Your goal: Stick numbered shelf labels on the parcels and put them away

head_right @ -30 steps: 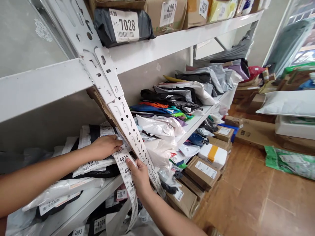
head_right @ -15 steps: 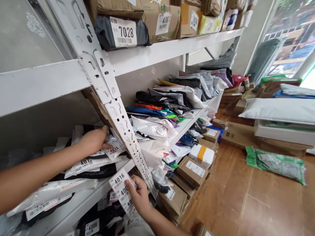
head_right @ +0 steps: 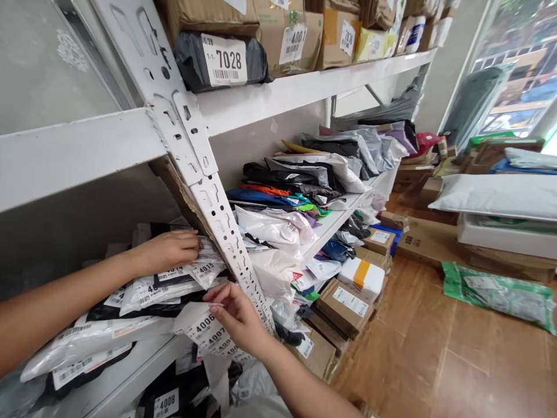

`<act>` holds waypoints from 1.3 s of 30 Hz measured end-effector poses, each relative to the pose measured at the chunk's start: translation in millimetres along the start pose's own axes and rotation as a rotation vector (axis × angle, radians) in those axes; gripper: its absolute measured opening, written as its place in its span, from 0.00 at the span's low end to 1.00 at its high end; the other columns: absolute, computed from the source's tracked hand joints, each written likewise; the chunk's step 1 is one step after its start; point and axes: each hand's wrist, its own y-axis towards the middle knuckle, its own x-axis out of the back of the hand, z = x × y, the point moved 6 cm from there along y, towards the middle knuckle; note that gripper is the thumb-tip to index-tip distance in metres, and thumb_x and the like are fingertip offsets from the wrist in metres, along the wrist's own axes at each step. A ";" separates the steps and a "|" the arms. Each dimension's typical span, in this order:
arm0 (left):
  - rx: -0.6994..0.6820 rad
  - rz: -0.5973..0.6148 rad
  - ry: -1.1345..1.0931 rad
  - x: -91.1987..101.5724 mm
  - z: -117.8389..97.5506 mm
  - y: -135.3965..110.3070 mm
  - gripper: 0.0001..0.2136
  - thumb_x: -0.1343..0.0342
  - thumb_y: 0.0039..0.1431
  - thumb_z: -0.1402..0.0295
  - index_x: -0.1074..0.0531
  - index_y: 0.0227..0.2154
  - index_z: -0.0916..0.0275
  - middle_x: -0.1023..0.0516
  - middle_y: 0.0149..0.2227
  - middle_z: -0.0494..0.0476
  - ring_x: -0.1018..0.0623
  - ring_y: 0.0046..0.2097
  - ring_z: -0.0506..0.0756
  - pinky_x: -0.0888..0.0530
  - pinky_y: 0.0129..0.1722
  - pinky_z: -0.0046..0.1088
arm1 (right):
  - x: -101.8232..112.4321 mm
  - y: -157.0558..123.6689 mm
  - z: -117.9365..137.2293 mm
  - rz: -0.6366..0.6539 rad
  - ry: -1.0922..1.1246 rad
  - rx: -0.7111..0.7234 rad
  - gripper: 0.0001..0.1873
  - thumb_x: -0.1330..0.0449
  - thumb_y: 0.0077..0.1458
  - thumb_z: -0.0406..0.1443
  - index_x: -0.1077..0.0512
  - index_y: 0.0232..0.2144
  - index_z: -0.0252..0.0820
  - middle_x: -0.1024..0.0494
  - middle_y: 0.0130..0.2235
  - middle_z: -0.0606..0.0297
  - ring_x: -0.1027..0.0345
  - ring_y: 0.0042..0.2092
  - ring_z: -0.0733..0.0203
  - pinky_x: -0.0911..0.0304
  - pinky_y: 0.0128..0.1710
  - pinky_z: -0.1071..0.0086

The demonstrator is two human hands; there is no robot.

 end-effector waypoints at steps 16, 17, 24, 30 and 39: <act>0.135 0.064 -0.544 1.7 1.6 -26.5 0.13 0.55 0.66 0.69 0.24 0.43 0.62 0.22 0.44 0.60 0.24 0.44 0.56 0.30 0.47 0.29 | -27.3 15.0 10.5 -0.047 0.042 -0.175 0.17 0.35 0.51 0.49 0.32 0.29 0.42 0.34 0.25 0.72 0.45 0.25 0.70 0.49 0.25 0.74; 0.149 0.074 -0.541 0.8 2.3 -26.1 0.13 0.54 0.66 0.70 0.24 0.43 0.62 0.22 0.44 0.60 0.24 0.44 0.56 0.31 0.47 0.28 | -27.1 14.1 12.2 -0.023 0.044 -0.181 0.18 0.34 0.50 0.49 0.32 0.27 0.42 0.34 0.25 0.71 0.45 0.26 0.70 0.48 0.25 0.74; 0.222 0.068 -0.530 -4.3 6.0 -19.5 0.16 0.57 0.69 0.63 0.24 0.40 0.60 0.22 0.39 0.56 0.24 0.41 0.54 0.32 0.43 0.26 | -16.6 21.1 10.5 -0.158 -0.014 -0.203 0.18 0.34 0.49 0.49 0.28 0.25 0.41 0.29 0.26 0.67 0.38 0.27 0.67 0.44 0.27 0.72; 0.402 0.119 -0.635 -8.4 16.0 -14.0 0.19 0.59 0.68 0.54 0.26 0.37 0.60 0.22 0.34 0.51 0.25 0.36 0.54 0.33 0.37 0.25 | -9.9 43.4 -4.3 -0.447 -0.095 -0.204 0.25 0.36 0.45 0.55 0.29 0.24 0.38 0.29 0.24 0.66 0.42 0.25 0.67 0.46 0.25 0.72; 0.493 0.162 -0.409 -17.1 24.2 -12.6 0.15 0.53 0.63 0.52 0.33 0.33 0.59 0.28 0.27 0.49 0.29 0.30 0.54 0.41 0.29 0.26 | -4.1 51.8 -7.0 -0.560 -0.210 -0.170 0.26 0.37 0.44 0.56 0.35 0.19 0.40 0.38 0.19 0.72 0.52 0.23 0.70 0.53 0.22 0.73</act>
